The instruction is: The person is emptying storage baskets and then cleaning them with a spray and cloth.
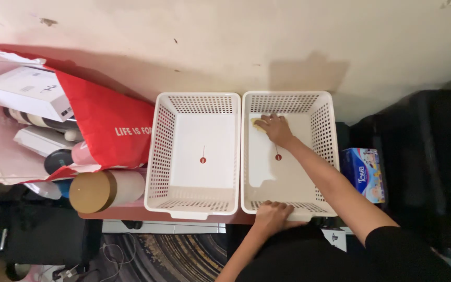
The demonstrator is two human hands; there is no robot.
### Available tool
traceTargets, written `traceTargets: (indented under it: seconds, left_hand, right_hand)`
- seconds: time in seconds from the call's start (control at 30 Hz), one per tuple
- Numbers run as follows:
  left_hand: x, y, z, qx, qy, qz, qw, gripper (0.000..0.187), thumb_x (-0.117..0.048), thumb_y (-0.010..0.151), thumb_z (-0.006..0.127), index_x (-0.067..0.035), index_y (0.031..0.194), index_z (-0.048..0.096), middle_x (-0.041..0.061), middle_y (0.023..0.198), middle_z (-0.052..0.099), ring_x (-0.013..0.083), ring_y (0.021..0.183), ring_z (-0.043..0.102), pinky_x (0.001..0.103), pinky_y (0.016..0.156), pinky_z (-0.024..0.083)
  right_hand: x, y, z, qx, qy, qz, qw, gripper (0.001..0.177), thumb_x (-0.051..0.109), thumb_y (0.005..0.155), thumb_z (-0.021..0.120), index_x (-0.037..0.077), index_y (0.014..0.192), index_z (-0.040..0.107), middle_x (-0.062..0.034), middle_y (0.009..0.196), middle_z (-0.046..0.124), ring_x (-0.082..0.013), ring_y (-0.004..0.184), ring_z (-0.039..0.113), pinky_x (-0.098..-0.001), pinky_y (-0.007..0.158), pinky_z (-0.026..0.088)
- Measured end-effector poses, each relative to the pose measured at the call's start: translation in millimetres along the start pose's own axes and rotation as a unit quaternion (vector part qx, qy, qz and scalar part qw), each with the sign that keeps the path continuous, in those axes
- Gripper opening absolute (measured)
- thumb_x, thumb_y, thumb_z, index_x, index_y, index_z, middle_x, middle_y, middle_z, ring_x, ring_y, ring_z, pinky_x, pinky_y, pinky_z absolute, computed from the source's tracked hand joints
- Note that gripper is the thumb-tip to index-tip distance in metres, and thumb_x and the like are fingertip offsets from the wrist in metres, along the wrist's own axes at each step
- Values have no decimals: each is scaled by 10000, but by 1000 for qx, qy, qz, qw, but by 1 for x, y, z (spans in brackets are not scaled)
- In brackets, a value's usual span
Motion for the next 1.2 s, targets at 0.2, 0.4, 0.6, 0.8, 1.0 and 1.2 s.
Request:
traceTargets:
  seconds: [0.2,0.4,0.6,0.8,1.0,1.2]
  left_hand:
    - [-1,-2,2,-20,22,2,1000,592,-705,895,668,-125,788,716,70,760,730,247,705,729,390,675,555]
    - [-4,-3,5,-25,33,-9,999,642,-742,881,656,-110,789,723,95,725,721,261,674,724,383,663,560]
    - [-2,-4,5,-36,39,-16,998,677,-778,831,639,-110,746,702,95,669,699,258,626,706,376,633,542]
    - [-8,-3,-6,-60,56,-15,997,689,-800,792,647,-120,690,679,72,610,671,235,580,683,356,608,527]
    - [-10,-2,-8,-65,73,2,995,697,-807,791,647,-120,681,678,59,598,669,221,557,676,341,567,515]
    - [-8,-3,1,-105,94,36,989,684,-793,802,642,-116,726,695,55,636,682,215,579,678,333,579,512]
  right_hand:
    - [-7,-6,8,-13,-31,-27,999,469,89,914,567,236,1352,641,-64,1402,613,-327,1151,608,-481,856,515]
    - [-27,-15,4,27,-27,-53,998,548,79,906,545,298,1406,599,-57,1456,585,-335,1185,602,-475,884,523]
    - [-49,-37,-8,93,-127,14,987,582,118,913,521,361,1441,546,-44,1507,520,-334,1180,596,-495,833,531]
    - [-43,-56,18,144,-95,155,973,518,115,976,501,321,1447,564,-92,1522,503,-376,1149,591,-539,885,524]
    - [8,-88,-12,219,45,175,959,488,118,932,540,354,1343,653,-124,1440,523,-401,1140,581,-542,939,514]
    - [68,-147,-19,275,54,60,958,610,55,882,590,403,1380,635,-121,1411,535,-376,1129,586,-481,903,539]
Point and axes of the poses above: each hand's wrist, its own y-axis towards the middle knuckle, its own z-axis out of the palm, x = y × z, the point moved 2 cm from there along y, towards the middle knuckle
